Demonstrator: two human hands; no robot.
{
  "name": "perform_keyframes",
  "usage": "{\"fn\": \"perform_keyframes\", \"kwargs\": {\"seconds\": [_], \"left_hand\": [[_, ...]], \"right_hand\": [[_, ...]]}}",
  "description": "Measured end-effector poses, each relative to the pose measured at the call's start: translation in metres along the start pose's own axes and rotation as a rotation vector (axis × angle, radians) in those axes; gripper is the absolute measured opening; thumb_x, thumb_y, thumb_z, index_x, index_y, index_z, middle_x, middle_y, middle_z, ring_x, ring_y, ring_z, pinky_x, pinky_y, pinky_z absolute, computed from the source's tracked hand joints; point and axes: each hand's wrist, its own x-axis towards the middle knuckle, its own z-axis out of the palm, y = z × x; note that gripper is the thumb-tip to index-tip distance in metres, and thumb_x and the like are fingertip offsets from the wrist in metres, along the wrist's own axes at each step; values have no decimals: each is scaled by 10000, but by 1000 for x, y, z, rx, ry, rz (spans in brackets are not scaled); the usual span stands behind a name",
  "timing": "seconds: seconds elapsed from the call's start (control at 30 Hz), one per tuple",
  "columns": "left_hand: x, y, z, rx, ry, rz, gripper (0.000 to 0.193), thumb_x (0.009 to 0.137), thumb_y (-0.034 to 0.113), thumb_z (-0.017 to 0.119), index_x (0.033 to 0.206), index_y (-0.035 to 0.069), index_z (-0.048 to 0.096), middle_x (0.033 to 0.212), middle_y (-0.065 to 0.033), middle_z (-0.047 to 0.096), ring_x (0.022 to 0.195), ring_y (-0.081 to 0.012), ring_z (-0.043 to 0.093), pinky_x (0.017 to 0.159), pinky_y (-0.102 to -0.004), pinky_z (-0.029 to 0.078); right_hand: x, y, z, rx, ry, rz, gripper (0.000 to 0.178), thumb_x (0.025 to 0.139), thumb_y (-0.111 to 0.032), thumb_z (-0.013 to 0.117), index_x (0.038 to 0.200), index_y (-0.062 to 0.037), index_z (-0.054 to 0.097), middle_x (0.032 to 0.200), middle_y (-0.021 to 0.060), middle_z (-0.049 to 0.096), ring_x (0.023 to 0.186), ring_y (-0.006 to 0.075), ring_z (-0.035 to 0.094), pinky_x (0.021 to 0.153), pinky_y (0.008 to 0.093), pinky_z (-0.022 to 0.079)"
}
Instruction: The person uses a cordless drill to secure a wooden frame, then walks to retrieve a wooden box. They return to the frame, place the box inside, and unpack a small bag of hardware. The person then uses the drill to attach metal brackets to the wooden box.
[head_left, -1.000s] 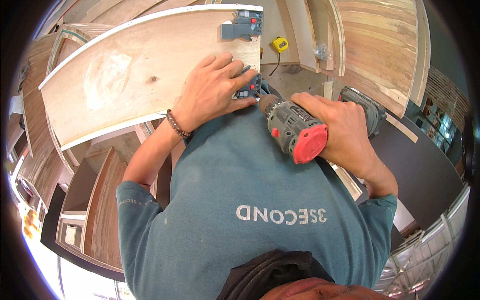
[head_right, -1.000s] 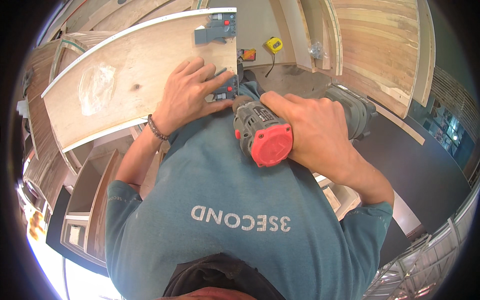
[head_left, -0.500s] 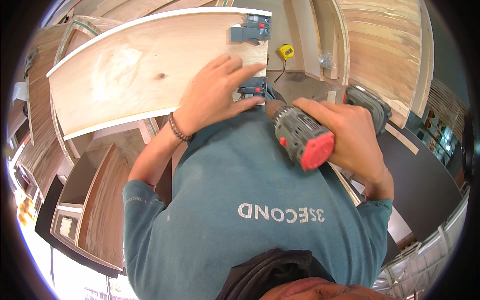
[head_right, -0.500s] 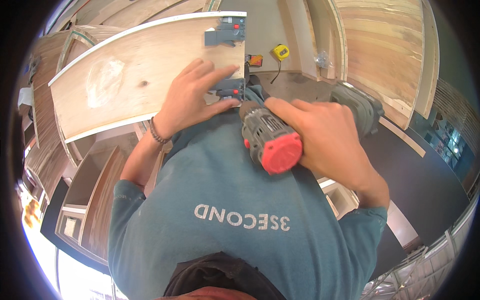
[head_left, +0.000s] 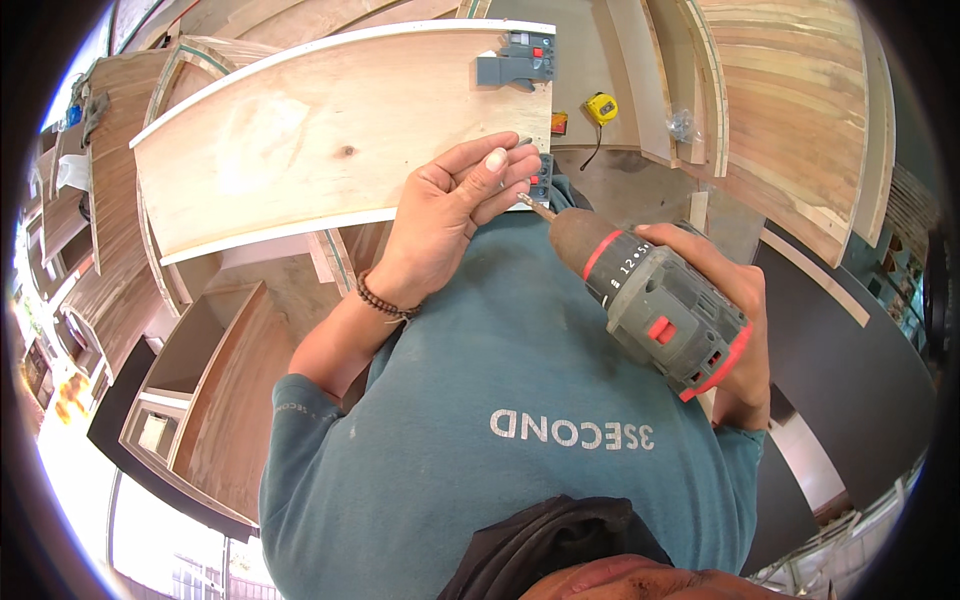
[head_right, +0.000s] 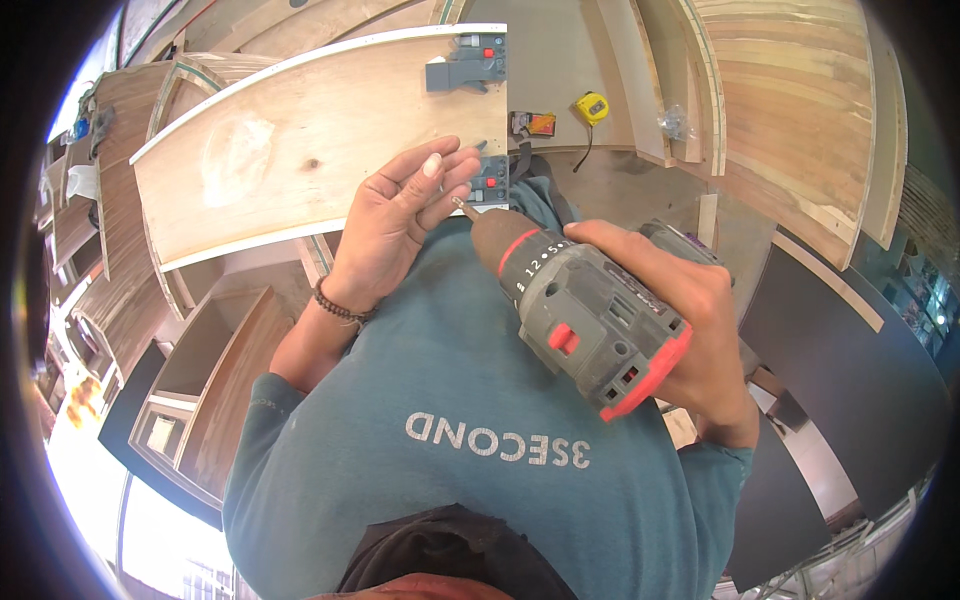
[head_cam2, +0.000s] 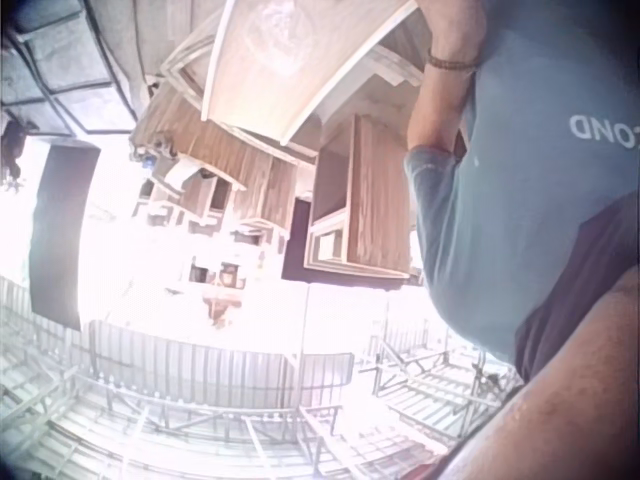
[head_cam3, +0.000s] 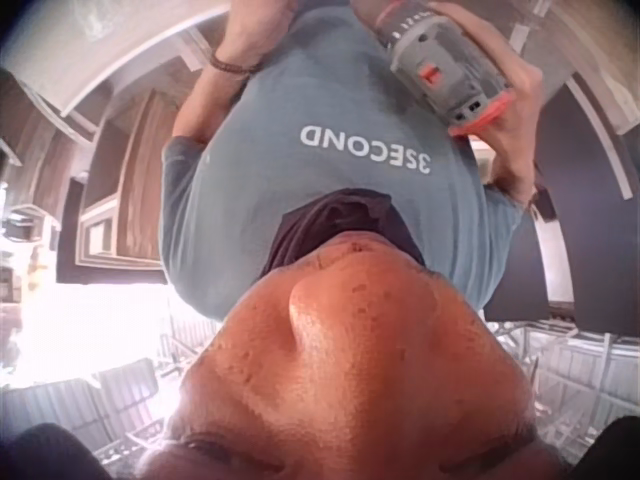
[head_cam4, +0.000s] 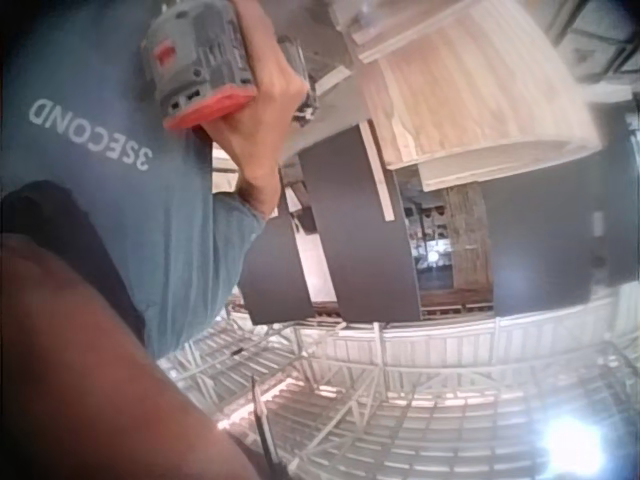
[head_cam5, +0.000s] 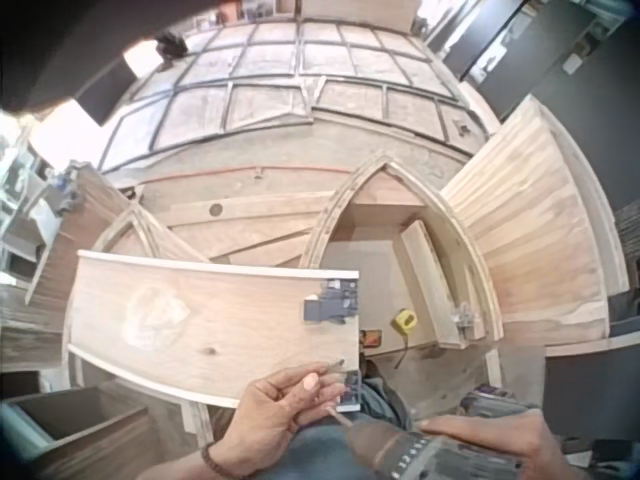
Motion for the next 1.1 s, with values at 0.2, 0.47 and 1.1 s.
{"fn": "perform_keyframes", "kwargs": {"seconds": [0.2,0.47,1.1], "left_hand": [[0,-21,-14,174,73,69,397,1015,312,640,1210,-33,647,971,-118,733,924,-143,719,752,-262,603],[-11,-39,-7,179,217,185,370,1025,292,628,1218,-22,666,988,-132,739,887,-161,716,762,-283,596],[-4,-54,-2,388,139,522,265,1032,118,580,1213,-67,642,997,-180,756,927,-215,744,832,-322,604]], "right_hand": [[-11,12,4,13,-27,-66,634,641,-171,857,1235,-42,676,1007,137,745,853,259,752,760,317,566],[-20,22,11,58,-28,-105,673,632,-161,856,1262,-30,659,1007,151,739,864,253,752,764,317,562],[-19,23,9,-15,-34,-123,672,654,-108,854,1279,0,633,1113,159,731,929,246,745,814,308,560]]}}
